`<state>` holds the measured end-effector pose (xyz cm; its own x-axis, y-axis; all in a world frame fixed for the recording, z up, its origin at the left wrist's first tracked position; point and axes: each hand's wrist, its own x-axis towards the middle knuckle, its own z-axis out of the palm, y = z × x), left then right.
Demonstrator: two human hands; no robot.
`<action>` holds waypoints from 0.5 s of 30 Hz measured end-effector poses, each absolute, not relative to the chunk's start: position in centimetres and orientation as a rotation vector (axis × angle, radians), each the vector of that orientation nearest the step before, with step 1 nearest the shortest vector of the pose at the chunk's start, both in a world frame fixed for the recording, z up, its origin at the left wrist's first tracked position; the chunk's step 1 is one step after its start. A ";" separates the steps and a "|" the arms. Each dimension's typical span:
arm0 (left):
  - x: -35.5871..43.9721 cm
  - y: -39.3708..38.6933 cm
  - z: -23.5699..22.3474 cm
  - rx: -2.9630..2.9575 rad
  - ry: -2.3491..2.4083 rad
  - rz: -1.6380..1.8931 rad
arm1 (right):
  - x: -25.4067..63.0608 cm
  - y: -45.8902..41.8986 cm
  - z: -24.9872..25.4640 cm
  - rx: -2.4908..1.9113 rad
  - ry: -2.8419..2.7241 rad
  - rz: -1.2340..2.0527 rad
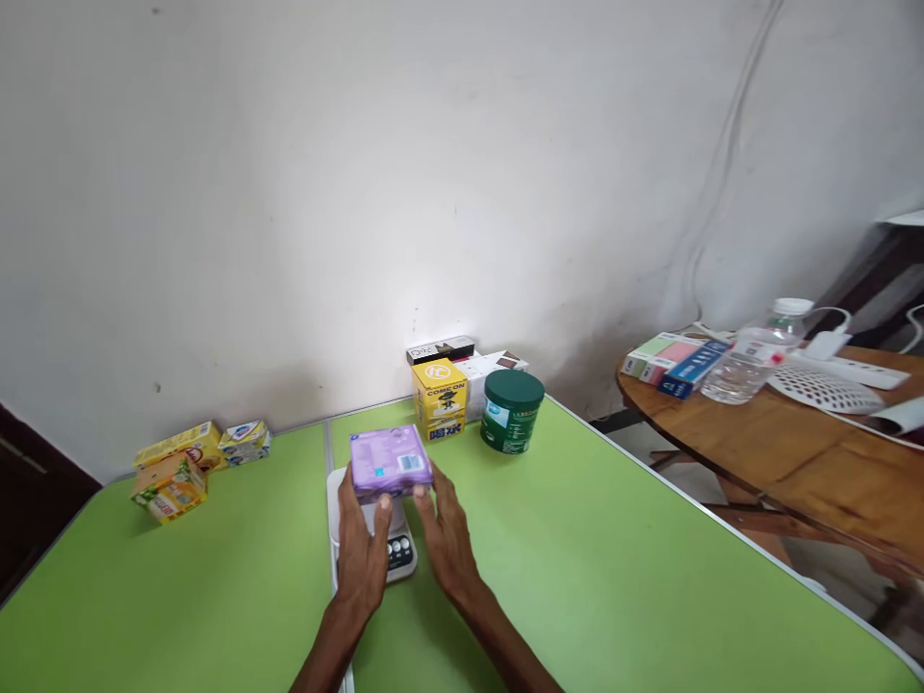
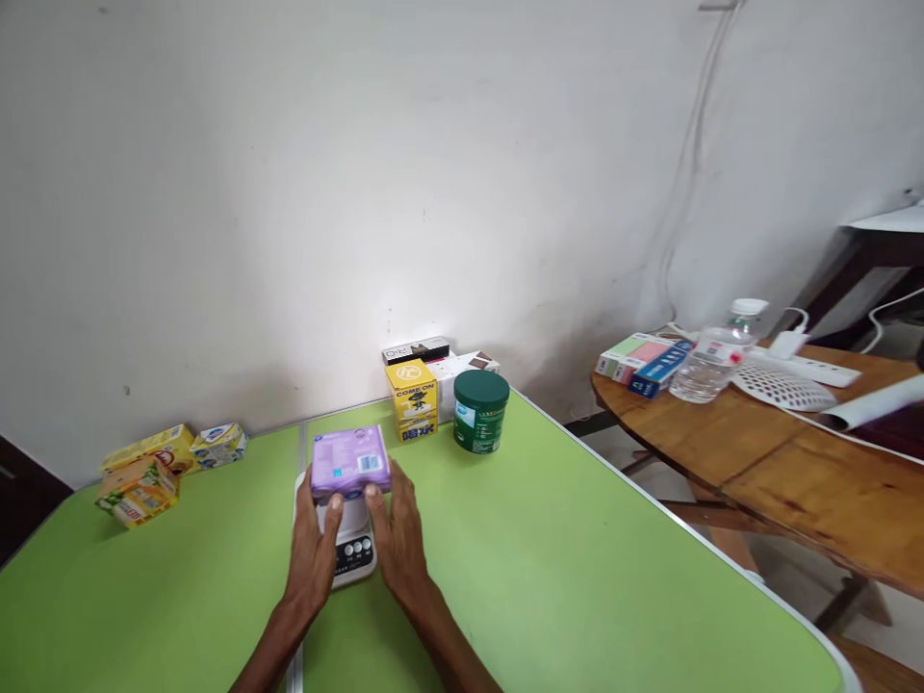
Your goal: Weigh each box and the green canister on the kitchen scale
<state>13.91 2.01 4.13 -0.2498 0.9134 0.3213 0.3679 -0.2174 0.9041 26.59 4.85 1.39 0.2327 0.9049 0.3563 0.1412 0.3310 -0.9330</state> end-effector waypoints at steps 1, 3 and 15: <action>15.0 2.9 4.4 1.558 1.501 1.445 | 27.9 5.5 1.8 -1.153 -1.210 0.696; 17.3 4.9 4.4 1.617 1.395 1.360 | 30.7 7.1 2.5 -1.188 -1.189 0.681; 23.8 12.4 -1.9 1.759 1.279 1.135 | 38.5 12.8 -1.5 -1.397 -1.225 0.648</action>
